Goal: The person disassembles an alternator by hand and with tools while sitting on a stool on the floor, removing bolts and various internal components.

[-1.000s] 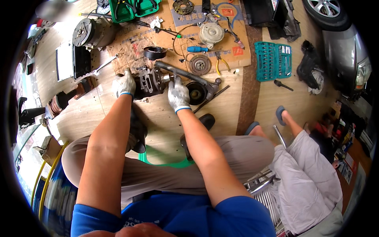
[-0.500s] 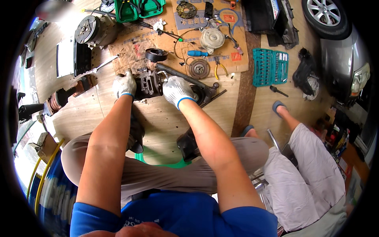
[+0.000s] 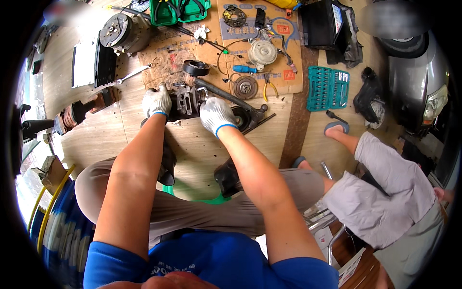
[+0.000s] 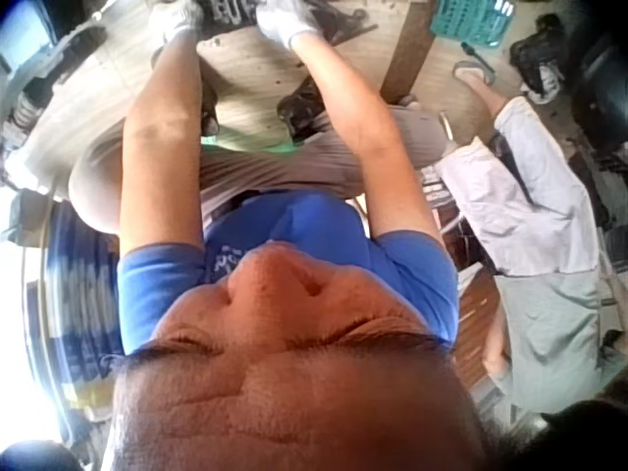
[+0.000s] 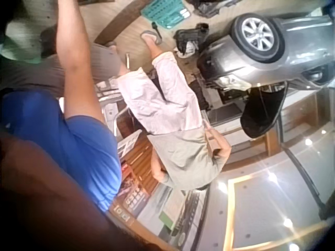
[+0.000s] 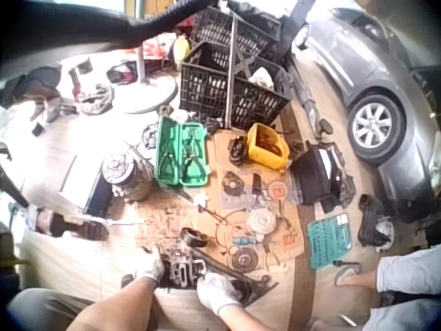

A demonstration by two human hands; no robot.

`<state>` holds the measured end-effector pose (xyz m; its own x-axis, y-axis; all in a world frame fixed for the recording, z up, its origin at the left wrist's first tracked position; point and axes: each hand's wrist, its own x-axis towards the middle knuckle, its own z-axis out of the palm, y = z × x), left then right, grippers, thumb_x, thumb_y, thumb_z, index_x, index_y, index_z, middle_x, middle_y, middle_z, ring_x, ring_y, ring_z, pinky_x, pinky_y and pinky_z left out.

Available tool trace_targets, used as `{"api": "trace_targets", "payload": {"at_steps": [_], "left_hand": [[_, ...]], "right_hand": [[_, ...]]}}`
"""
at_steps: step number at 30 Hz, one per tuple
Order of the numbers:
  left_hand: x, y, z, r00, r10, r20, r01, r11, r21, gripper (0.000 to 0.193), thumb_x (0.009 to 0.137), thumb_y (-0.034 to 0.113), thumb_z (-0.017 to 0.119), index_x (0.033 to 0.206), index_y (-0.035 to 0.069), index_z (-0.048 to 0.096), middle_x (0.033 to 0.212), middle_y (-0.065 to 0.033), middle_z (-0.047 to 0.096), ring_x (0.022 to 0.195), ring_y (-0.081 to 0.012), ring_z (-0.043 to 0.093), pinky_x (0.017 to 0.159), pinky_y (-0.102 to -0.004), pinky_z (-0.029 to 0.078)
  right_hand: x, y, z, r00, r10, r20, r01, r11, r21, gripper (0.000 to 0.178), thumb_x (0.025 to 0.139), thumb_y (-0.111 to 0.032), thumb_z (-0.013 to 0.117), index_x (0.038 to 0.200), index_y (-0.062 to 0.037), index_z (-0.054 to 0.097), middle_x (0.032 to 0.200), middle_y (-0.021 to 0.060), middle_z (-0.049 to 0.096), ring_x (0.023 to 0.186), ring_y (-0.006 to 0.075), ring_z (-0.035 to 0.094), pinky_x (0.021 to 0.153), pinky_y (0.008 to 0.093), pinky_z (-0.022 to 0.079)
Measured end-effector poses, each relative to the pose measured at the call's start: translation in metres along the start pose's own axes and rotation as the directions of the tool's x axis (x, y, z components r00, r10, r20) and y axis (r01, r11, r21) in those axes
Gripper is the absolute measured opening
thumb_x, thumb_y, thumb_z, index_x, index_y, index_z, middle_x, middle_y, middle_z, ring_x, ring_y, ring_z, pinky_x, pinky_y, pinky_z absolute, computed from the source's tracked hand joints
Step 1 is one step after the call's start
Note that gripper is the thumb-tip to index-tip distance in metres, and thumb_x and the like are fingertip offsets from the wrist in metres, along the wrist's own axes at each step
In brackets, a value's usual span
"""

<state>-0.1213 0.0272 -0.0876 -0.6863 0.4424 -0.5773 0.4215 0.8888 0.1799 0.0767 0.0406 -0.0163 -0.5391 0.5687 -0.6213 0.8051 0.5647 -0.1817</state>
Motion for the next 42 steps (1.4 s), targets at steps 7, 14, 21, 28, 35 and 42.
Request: {"api": "trace_targets", "payload": {"at_steps": [7,14,21,28,35,42], "left_hand": [[-0.001,0.005,0.0,1.0,-0.008,-0.006,0.008,1.0,0.006,0.056,0.089,0.051,0.052,0.105,-0.001,0.069,0.107,-0.0262,0.069,0.103,-0.0399,0.067,0.092,-0.0444,0.052],[-0.006,0.006,-0.005,1.0,-0.002,-0.005,0.002,1.0,-0.011,0.055,0.09,0.05,0.051,0.105,0.0,0.07,0.105,-0.0266,0.07,0.102,-0.0394,0.068,0.091,-0.044,0.052],[-0.003,0.006,-0.004,1.0,0.004,-0.025,-0.004,1.0,0.015,0.057,0.09,0.051,0.05,0.102,-0.001,0.07,0.104,-0.0276,0.069,0.101,-0.0396,0.068,0.09,-0.0441,0.052],[-0.005,0.006,0.0,0.999,0.033,-0.033,-0.032,0.999,0.016,0.059,0.09,0.052,0.052,0.103,-0.003,0.07,0.104,-0.0273,0.07,0.102,-0.0394,0.068,0.091,-0.0437,0.051],[-0.014,0.012,0.003,0.993,0.08,-0.084,-0.076,0.996,0.044,0.058,0.088,0.049,0.052,0.103,-0.004,0.071,0.104,-0.0274,0.07,0.102,-0.0401,0.067,0.092,-0.0438,0.05],[0.061,-0.042,0.05,0.958,0.27,-0.101,-0.244,0.946,0.215,0.063,0.088,0.051,0.05,0.101,-0.007,0.07,0.102,-0.03,0.069,0.101,-0.0412,0.067,0.09,-0.045,0.051]], "right_hand": [[-0.013,0.001,0.059,0.979,0.09,-0.183,-0.074,0.993,0.094,0.029,0.094,-0.016,0.049,0.112,0.0023,0.062,0.119,0.0288,0.062,0.071,0.0363,0.069,0.066,0.0452,0.056],[0.001,-0.023,0.07,0.742,0.667,-0.068,-0.455,0.575,0.68,0.047,0.102,-0.042,0.04,0.132,-0.0087,0.051,0.111,0.0265,0.066,0.097,0.0422,0.066,0.086,0.05,0.052],[0.013,-0.014,0.089,0.871,0.458,-0.177,-0.406,0.875,0.263,0.052,0.096,-0.026,0.049,0.144,-0.0088,0.04,0.108,0.0249,0.068,0.083,0.0392,0.068,0.07,0.0495,0.056],[0.011,-0.011,0.082,0.745,0.642,-0.182,-0.461,0.692,0.555,0.052,0.096,-0.02,0.048,0.144,-0.0029,0.039,0.095,0.0238,0.067,0.082,0.0376,0.068,0.072,0.0466,0.055],[-0.038,-0.019,0.099,0.658,0.751,0.059,-0.341,0.227,0.912,0.032,0.098,-0.032,0.05,0.104,-0.0032,0.064,0.097,0.0278,0.067,0.094,0.0455,0.064,0.084,0.0522,0.05],[-0.055,-0.036,0.086,0.701,0.675,0.23,-0.473,0.199,0.858,0.028,0.098,-0.029,0.05,0.101,-0.0036,0.062,0.098,0.0265,0.068,0.094,0.0444,0.064,0.082,0.0527,0.05]]}}
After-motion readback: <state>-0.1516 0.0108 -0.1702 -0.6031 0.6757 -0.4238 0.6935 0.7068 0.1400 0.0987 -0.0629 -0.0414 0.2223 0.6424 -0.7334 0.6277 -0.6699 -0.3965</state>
